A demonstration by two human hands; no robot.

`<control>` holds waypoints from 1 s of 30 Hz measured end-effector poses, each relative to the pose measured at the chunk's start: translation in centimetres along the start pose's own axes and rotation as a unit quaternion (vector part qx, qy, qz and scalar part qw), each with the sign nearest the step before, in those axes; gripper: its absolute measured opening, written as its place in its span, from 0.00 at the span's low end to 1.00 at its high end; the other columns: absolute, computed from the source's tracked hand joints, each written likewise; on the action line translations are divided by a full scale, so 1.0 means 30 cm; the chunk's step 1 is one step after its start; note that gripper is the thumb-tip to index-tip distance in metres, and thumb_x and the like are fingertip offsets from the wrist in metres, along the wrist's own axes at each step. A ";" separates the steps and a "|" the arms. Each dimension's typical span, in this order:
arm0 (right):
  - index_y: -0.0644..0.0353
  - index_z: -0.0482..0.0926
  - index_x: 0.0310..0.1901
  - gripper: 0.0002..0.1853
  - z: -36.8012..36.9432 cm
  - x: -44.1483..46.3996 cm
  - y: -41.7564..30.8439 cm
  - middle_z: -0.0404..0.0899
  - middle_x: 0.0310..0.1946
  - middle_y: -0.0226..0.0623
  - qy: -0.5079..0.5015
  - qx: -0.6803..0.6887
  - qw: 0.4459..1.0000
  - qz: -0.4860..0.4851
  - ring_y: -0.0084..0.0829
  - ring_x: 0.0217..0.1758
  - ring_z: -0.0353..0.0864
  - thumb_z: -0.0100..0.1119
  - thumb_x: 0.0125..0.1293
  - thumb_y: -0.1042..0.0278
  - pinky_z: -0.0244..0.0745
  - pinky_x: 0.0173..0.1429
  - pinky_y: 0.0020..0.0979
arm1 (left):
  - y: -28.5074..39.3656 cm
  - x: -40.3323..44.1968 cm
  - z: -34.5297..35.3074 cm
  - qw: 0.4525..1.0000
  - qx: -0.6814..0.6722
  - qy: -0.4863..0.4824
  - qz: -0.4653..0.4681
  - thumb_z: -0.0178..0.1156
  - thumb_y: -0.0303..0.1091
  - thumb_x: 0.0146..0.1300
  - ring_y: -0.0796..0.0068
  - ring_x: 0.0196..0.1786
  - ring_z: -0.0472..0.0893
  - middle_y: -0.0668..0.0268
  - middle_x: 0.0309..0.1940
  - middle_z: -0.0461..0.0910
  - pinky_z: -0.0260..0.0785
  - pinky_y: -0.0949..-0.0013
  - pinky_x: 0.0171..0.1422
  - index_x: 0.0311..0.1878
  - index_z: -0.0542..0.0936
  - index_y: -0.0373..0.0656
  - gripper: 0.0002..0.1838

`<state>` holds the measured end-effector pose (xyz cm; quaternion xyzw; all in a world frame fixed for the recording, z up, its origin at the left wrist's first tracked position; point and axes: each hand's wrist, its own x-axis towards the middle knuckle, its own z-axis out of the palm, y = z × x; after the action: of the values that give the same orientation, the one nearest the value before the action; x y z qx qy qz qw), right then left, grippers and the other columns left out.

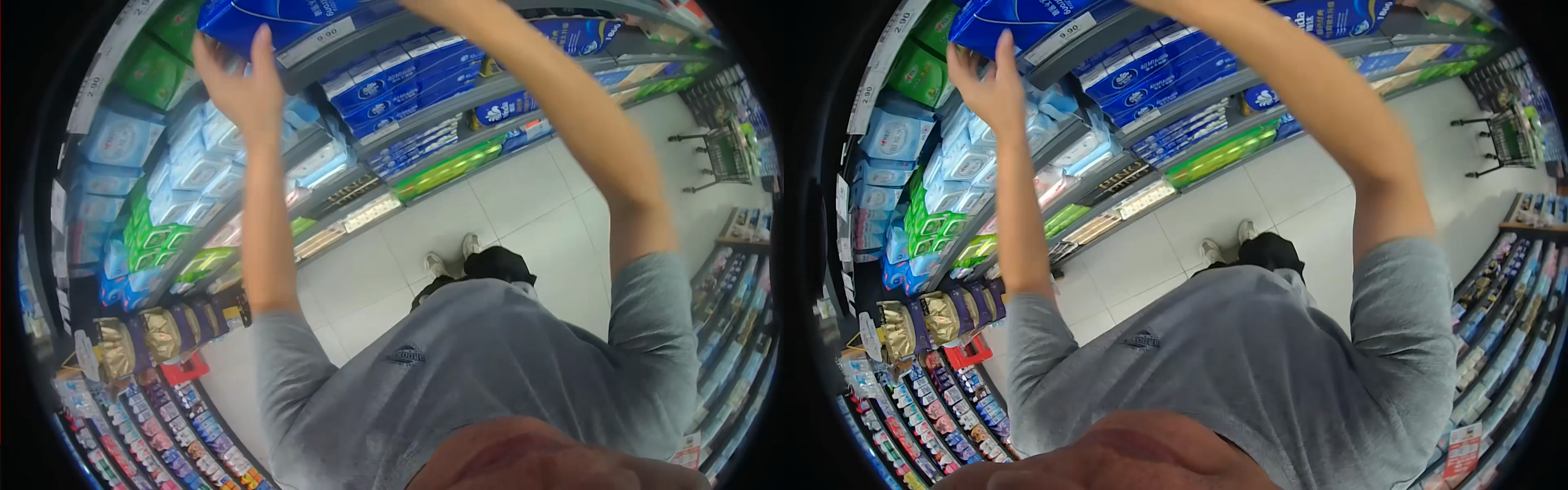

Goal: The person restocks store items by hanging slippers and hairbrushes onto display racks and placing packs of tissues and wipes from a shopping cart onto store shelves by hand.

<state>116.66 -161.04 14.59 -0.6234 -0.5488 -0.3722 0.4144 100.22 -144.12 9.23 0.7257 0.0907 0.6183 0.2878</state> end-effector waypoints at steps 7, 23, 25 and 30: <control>0.62 0.77 0.49 0.16 -0.157 -1.013 0.091 0.79 0.47 0.47 -0.240 0.032 0.925 0.292 0.47 0.50 0.78 0.62 0.61 0.65 0.74 0.52 0.40 | 0.037 -0.985 0.083 0.959 0.006 -0.175 -0.224 0.64 0.26 0.56 0.58 0.58 0.75 0.52 0.55 0.75 0.67 0.58 0.62 0.53 0.75 0.38 0.20; 0.61 0.72 0.25 0.08 -2.021 -2.950 -0.242 0.71 0.15 0.41 0.207 -0.109 0.194 0.953 0.33 0.11 0.70 0.48 0.57 0.67 0.61 0.12 0.35 | -0.171 -2.110 0.175 0.424 0.213 -0.879 -0.048 0.47 0.40 0.64 0.51 0.41 0.81 0.54 0.37 0.82 0.70 0.48 0.47 0.36 0.82 0.42 0.16; 0.62 0.75 0.38 0.12 -1.906 -2.893 -0.062 0.77 0.24 0.41 0.138 -0.019 0.203 0.969 0.31 0.20 0.76 0.57 0.62 0.61 0.69 0.19 0.32 | -0.120 -2.020 0.618 0.513 0.194 -0.760 -0.348 0.48 0.40 0.63 0.58 0.33 0.79 0.58 0.28 0.80 0.69 0.53 0.38 0.29 0.80 0.42 0.15; 0.68 0.80 0.38 0.14 -1.651 -2.634 0.455 0.80 0.24 0.38 -0.098 0.010 0.508 0.856 0.26 0.24 0.79 0.60 0.60 0.62 0.75 0.29 0.29 | 0.282 -1.662 1.703 0.646 -0.117 -0.564 -0.502 0.59 0.31 0.61 0.82 0.28 0.76 0.70 0.29 0.80 0.66 0.77 0.31 0.45 0.80 0.41 0.10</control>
<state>120.21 -237.29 -40.70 -0.8185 0.2102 0.2316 0.4818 135.94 -190.96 -31.99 0.7379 0.1880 -0.1435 0.6321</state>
